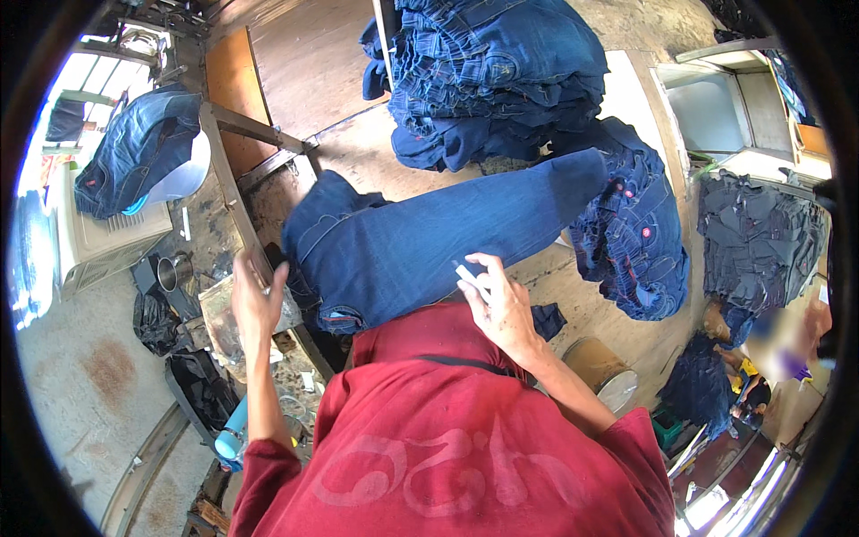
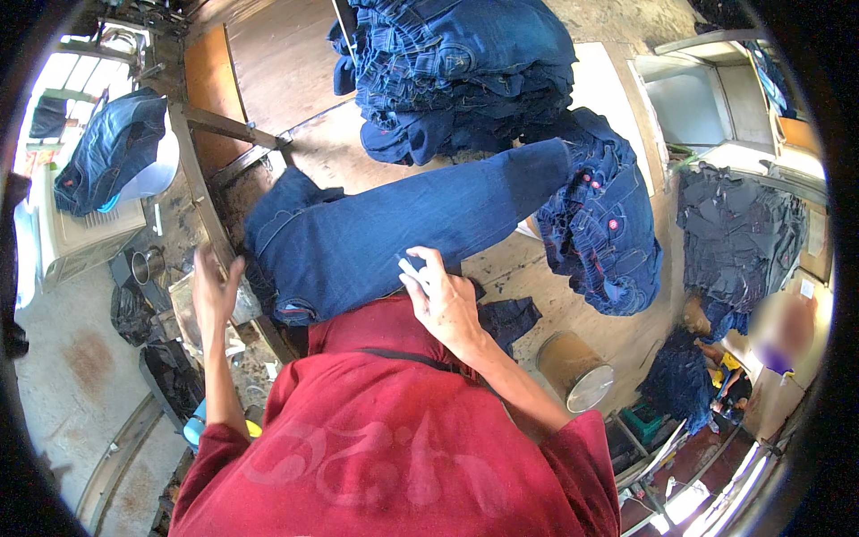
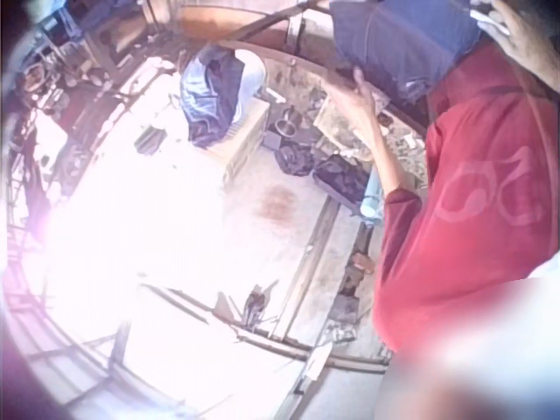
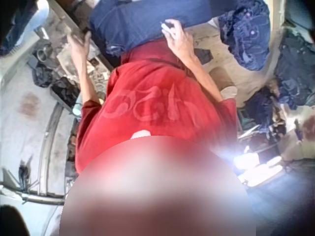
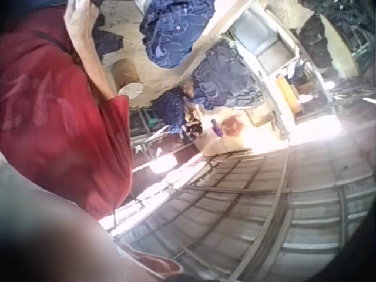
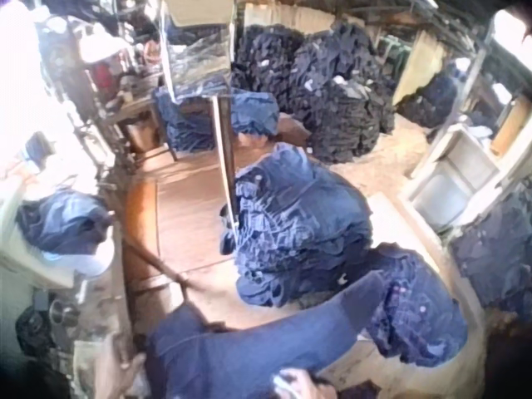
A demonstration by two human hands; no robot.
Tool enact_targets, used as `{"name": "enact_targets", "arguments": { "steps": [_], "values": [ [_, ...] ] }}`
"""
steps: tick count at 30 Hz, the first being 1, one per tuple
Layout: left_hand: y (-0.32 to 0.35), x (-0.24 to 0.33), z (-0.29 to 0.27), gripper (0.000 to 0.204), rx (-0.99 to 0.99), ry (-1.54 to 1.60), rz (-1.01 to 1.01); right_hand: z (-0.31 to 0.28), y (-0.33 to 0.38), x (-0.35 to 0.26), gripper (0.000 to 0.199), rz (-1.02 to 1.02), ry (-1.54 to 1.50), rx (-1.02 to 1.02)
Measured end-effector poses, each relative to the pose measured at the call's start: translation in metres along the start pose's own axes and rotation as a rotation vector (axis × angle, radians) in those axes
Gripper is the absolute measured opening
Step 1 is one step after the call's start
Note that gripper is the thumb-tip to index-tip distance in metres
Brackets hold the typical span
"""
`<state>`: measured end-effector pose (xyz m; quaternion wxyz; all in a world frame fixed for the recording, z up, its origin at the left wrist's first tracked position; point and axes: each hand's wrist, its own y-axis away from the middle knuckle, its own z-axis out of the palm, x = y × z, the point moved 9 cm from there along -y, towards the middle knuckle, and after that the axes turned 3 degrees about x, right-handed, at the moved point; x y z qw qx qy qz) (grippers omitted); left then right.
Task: The person scrapes the surface of denim jeans with a small handheld tool to remove loose threads or fuzz. They repeatedly pick up jeans from a pile, scrape the fabric, and place them back down.
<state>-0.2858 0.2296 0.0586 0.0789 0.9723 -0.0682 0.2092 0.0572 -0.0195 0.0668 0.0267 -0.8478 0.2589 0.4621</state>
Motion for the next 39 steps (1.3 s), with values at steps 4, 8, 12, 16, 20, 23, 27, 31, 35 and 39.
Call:
{"name": "enact_targets", "arguments": {
  "steps": [4, 8, 12, 16, 20, 23, 27, 31, 35, 39],
  "values": [
    [-0.048, 0.157, 0.117, 0.083, -0.293, 0.311, 0.414, 0.012, -0.001, -0.025, 0.022, -0.334, 0.186, 0.225],
    [-0.031, 0.198, 0.264, 0.102, -0.988, 0.121, 0.502, 0.048, -0.011, -0.028, 0.025, -0.366, 0.278, 0.203],
    [-0.07, 0.189, 0.282, 0.094, -0.667, 0.129, 0.711, 0.081, -0.022, -0.027, 0.022, -0.333, 0.271, 0.234],
    [-0.091, 0.192, 0.28, 0.083, -0.392, 0.134, 0.909, 0.105, -0.04, -0.028, 0.018, -0.306, 0.37, 0.234],
    [-0.092, 0.195, 0.278, 0.076, -0.221, 0.195, 0.955, 0.123, -0.07, -0.028, 0.017, -0.278, 0.421, 0.2],
    [-0.091, 0.192, 0.28, 0.075, -0.188, 0.217, 0.939, 0.138, -0.089, -0.022, 0.02, -0.221, 0.475, 0.122],
    [-0.091, 0.189, 0.281, 0.074, -0.17, 0.221, 0.938, 0.126, -0.063, -0.027, 0.019, -0.216, 0.432, 0.1],
    [-0.091, 0.189, 0.282, 0.073, -0.164, 0.241, 0.927, 0.106, -0.025, -0.037, 0.021, -0.255, 0.449, 0.118],
    [-0.088, 0.192, 0.275, 0.071, -0.08, 0.191, 0.965, 0.107, -0.04, -0.026, 0.022, -0.204, 0.305, 0.197],
    [-0.089, 0.194, 0.27, 0.067, -0.11, 0.195, 0.944, 0.124, -0.062, -0.018, 0.021, -0.234, 0.42, 0.178]
  ]
}}
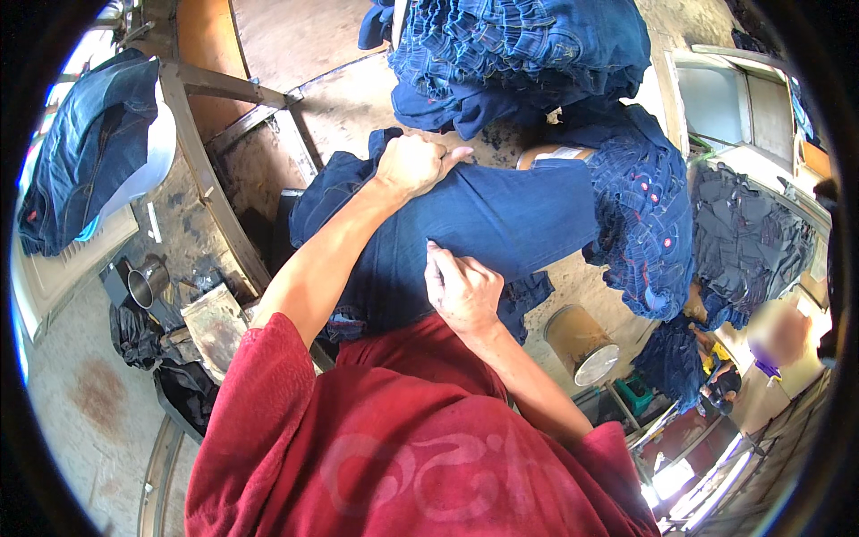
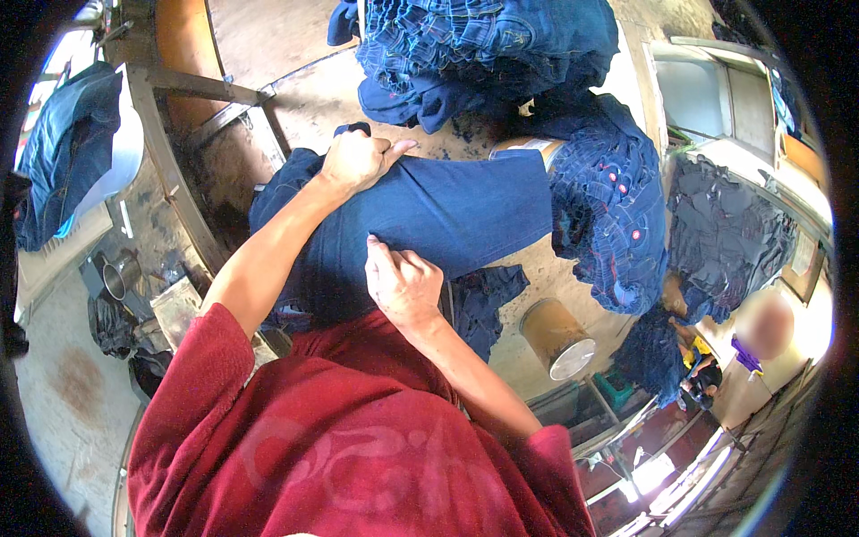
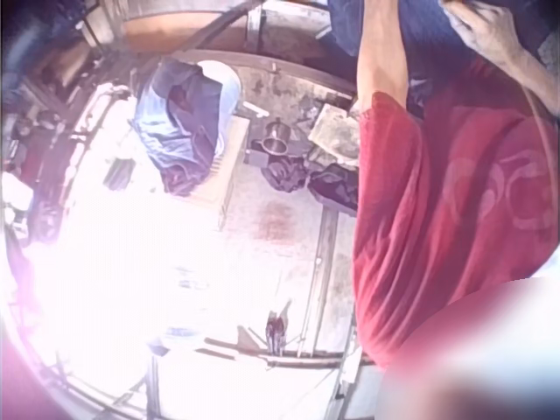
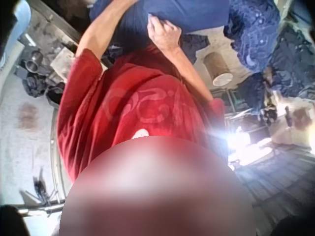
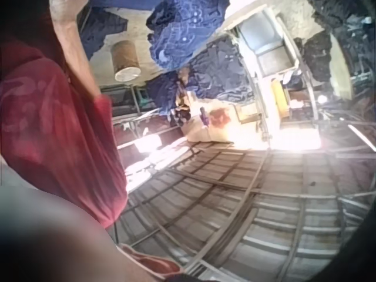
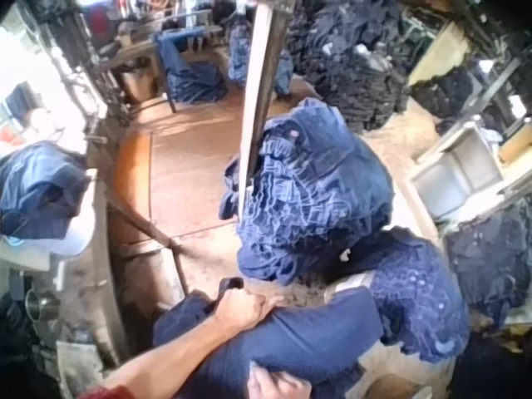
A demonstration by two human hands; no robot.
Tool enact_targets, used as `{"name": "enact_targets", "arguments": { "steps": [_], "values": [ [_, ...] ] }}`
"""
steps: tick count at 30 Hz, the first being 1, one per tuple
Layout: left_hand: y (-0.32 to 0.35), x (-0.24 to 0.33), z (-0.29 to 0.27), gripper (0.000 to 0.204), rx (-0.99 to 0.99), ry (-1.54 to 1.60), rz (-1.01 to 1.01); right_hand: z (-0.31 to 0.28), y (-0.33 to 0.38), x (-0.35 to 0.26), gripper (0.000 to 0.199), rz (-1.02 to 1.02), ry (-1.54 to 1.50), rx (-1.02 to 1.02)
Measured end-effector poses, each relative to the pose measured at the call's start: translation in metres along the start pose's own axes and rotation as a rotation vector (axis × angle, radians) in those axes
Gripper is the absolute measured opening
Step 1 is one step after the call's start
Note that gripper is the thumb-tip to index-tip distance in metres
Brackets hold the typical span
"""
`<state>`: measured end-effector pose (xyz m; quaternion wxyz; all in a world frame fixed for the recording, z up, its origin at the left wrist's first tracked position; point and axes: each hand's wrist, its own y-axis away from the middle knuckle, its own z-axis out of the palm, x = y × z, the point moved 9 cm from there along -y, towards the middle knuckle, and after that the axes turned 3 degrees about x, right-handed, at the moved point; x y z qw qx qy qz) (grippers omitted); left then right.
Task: The person scrapes the surface of denim jeans with a small handheld tool to remove loose threads or fuzz. They repeatedly pick up jeans from a pile, scrape the fabric, and place them back down.
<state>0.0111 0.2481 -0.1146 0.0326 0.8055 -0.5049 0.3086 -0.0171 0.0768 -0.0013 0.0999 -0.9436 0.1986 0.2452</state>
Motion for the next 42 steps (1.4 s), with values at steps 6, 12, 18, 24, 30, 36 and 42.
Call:
{"name": "enact_targets", "arguments": {
  "steps": [6, 12, 18, 24, 30, 36, 42],
  "values": [
    [-0.003, 0.004, -0.01, 0.061, 0.058, 0.04, -0.001, -0.017, 0.026, -0.007, 0.022, -0.058, 0.031, -0.056],
    [-0.001, -0.001, 0.0, 0.064, -0.017, 0.036, -0.039, -0.019, 0.019, 0.003, 0.018, 0.02, -0.081, 0.055],
    [-0.001, -0.001, -0.001, 0.069, -0.013, 0.032, -0.042, -0.008, 0.01, 0.001, 0.017, -0.011, 0.002, -0.035],
    [0.0, -0.002, 0.002, 0.068, -0.064, 0.039, -0.078, -0.026, 0.021, 0.001, 0.011, 0.049, -0.067, 0.017],
    [-0.002, 0.002, -0.005, 0.066, -0.015, 0.016, -0.044, -0.012, 0.015, 0.006, 0.014, 0.012, -0.024, -0.034],
    [-0.003, 0.001, -0.006, 0.064, -0.053, 0.049, -0.092, -0.018, 0.019, 0.008, 0.012, 0.032, -0.091, -0.046],
    [-0.001, 0.001, -0.004, 0.063, -0.084, 0.031, -0.106, -0.014, 0.014, 0.008, 0.01, 0.021, -0.038, -0.047]
  ]
}}
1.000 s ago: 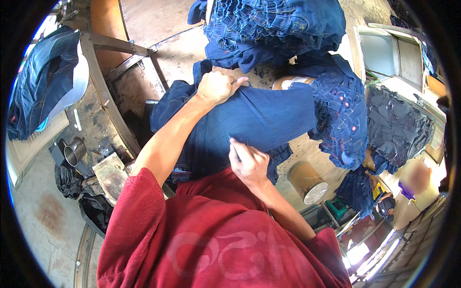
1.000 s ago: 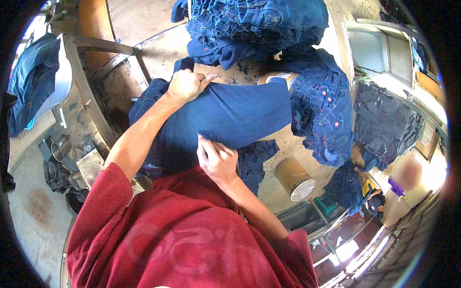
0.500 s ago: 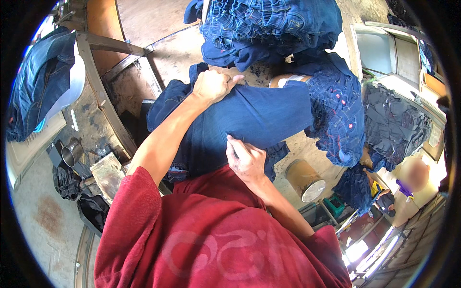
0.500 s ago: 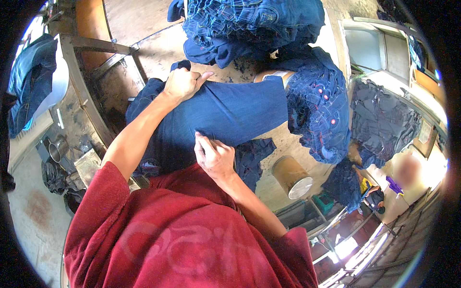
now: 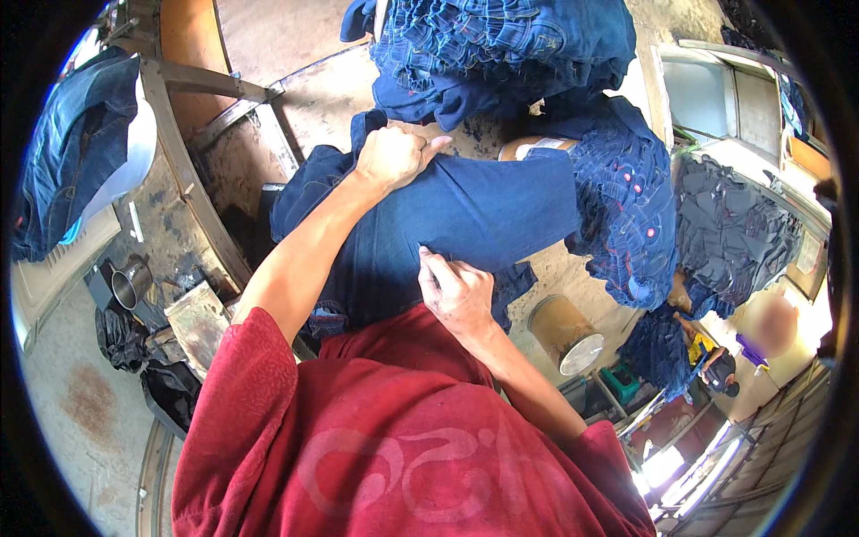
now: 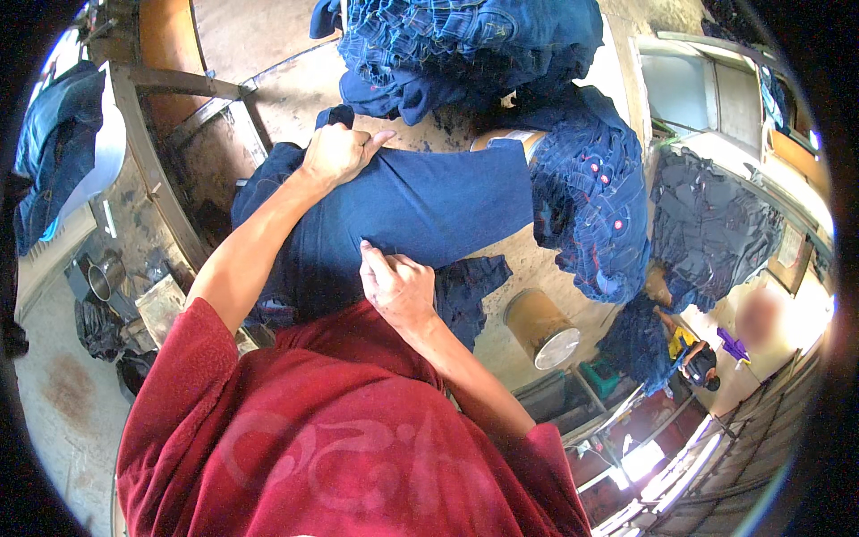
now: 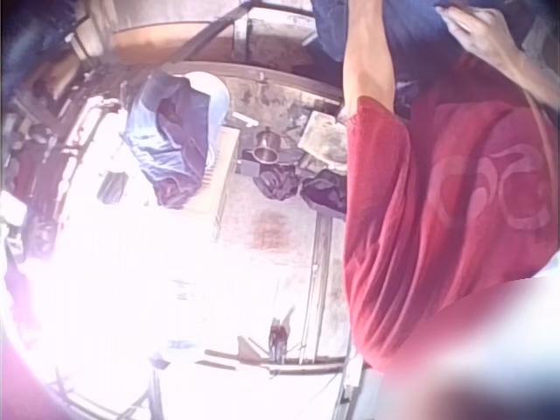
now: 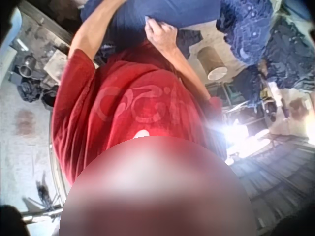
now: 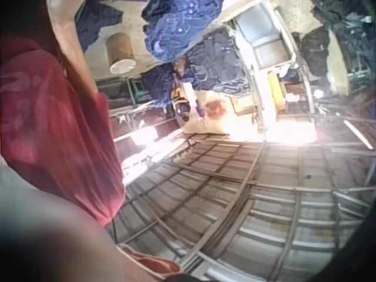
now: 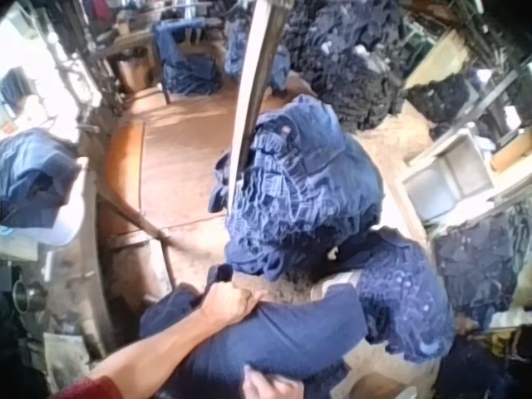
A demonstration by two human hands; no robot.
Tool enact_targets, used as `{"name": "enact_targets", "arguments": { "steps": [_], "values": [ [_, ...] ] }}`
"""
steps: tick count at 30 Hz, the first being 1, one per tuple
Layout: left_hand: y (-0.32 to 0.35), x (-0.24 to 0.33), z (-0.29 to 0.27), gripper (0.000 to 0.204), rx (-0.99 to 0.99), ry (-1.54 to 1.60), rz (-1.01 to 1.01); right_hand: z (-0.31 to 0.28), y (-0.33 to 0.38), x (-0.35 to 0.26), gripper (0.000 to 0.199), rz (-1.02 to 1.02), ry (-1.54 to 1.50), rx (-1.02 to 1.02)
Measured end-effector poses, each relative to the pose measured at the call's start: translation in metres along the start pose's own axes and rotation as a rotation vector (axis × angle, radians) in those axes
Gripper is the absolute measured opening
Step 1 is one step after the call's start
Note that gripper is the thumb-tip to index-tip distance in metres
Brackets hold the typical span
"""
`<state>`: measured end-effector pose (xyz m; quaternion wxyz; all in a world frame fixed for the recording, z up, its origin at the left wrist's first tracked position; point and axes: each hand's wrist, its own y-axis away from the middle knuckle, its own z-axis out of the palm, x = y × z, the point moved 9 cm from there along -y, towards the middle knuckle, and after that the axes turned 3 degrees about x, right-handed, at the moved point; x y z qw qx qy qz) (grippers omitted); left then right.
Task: The person scrapes the surface of denim jeans with a small handheld tool to remove loose threads or fuzz. They repeatedly pick up jeans from a pile, scrape the fabric, and place them back down.
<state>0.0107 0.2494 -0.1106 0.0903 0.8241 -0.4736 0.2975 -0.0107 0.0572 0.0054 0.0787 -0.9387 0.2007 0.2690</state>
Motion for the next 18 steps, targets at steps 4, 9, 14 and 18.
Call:
{"name": "enact_targets", "arguments": {
  "steps": [4, 9, 14, 18],
  "values": [
    [-0.002, 0.003, -0.007, 0.063, 0.057, 0.053, 0.025, 0.0, 0.004, 0.001, 0.012, 0.026, 0.025, -0.042],
    [-0.001, 0.0, 0.0, 0.058, -0.039, -0.023, -0.004, 0.0, 0.004, 0.001, 0.014, 0.02, -0.006, 0.023],
    [0.0, -0.002, 0.004, 0.061, -0.021, -0.006, 0.009, 0.004, 0.007, -0.002, 0.016, 0.033, 0.076, -0.079],
    [-0.002, 0.006, -0.013, 0.046, -0.101, 0.049, -0.017, -0.017, 0.004, 0.016, 0.02, 0.219, -0.154, -0.035]
  ]
}}
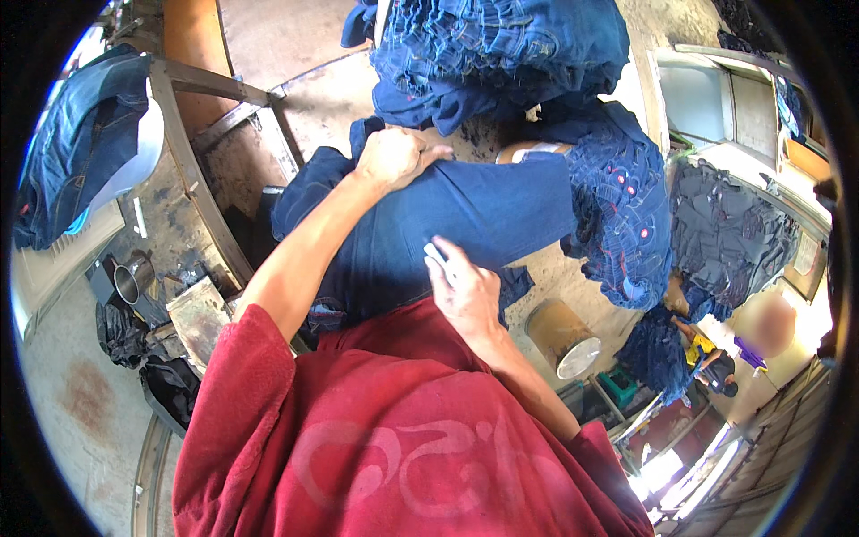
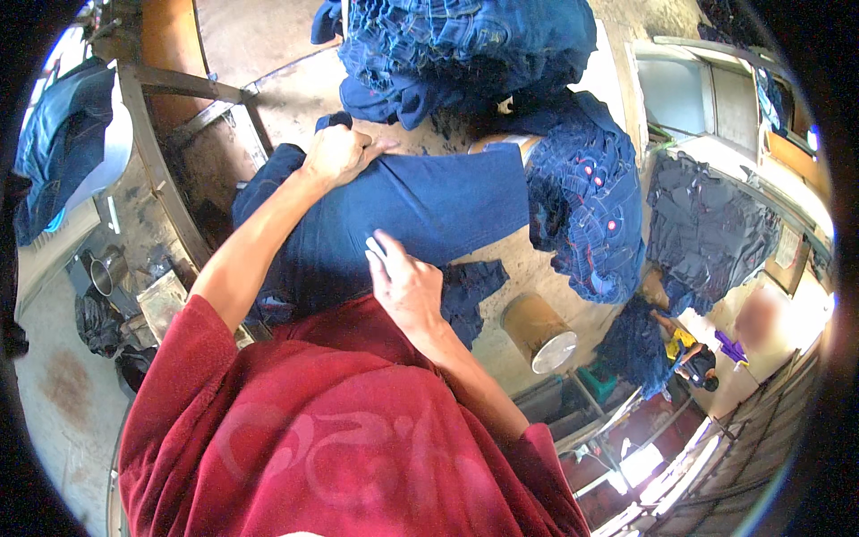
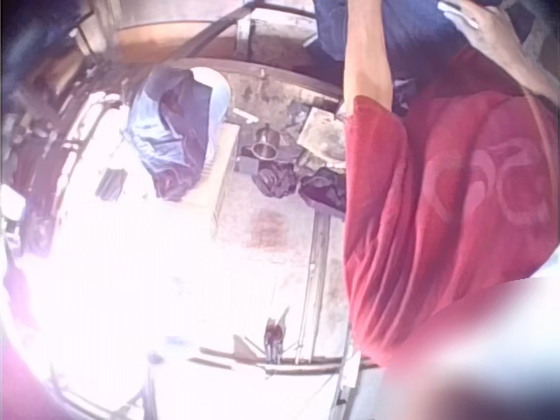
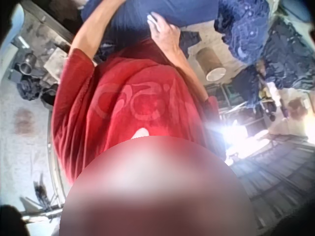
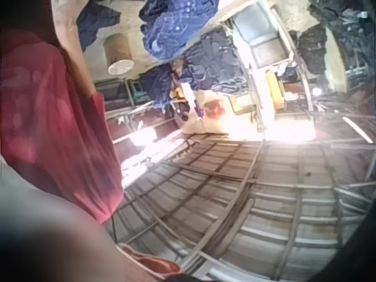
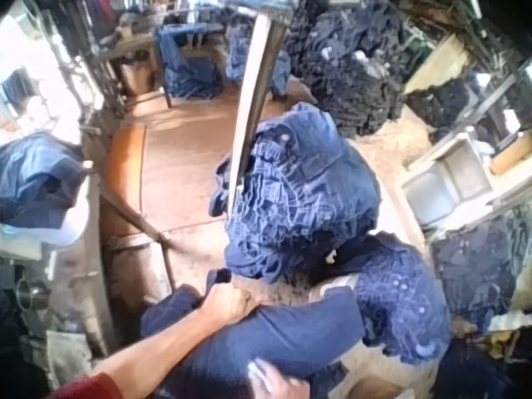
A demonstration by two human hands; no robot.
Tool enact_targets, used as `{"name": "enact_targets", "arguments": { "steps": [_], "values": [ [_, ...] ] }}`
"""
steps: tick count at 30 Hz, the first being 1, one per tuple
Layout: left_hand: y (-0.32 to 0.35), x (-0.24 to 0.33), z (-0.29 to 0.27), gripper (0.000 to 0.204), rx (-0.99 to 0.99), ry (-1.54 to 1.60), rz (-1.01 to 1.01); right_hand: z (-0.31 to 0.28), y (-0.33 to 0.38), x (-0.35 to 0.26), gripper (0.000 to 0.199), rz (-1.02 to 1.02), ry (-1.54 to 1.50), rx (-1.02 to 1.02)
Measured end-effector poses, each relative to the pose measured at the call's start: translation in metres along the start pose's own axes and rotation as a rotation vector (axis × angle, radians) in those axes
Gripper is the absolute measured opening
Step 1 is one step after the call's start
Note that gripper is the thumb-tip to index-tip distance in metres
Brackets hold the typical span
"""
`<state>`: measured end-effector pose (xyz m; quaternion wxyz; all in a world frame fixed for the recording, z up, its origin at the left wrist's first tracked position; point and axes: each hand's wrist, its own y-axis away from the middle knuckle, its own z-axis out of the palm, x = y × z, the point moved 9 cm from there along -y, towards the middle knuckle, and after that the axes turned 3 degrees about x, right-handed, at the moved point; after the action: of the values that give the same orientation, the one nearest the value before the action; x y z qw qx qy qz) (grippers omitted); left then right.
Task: The person scrapes the surface of denim jeans with a small handheld tool to remove loose threads or fuzz. They repeatedly pick up jeans from a pile, scrape the fabric, and place them back down.
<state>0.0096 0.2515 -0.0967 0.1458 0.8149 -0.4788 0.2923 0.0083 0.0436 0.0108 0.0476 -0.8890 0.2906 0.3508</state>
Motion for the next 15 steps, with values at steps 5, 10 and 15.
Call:
{"name": "enact_targets", "arguments": {
  "steps": [5, 10, 15],
  "values": [
    [0.086, 0.05, -0.104, 0.03, 0.331, 0.001, -0.087, -0.01, -0.011, 0.01, 0.031, -0.022, 0.112, 0.109],
    [0.193, 0.095, -0.091, 0.026, 0.275, -0.121, -0.103, 0.023, -0.005, 0.008, 0.031, -0.26, 0.208, 0.102],
    [0.218, 0.08, -0.061, 0.018, 0.242, -0.188, -0.158, 0.024, -0.005, 0.013, 0.02, -0.423, 0.341, 0.162]
  ]
}}
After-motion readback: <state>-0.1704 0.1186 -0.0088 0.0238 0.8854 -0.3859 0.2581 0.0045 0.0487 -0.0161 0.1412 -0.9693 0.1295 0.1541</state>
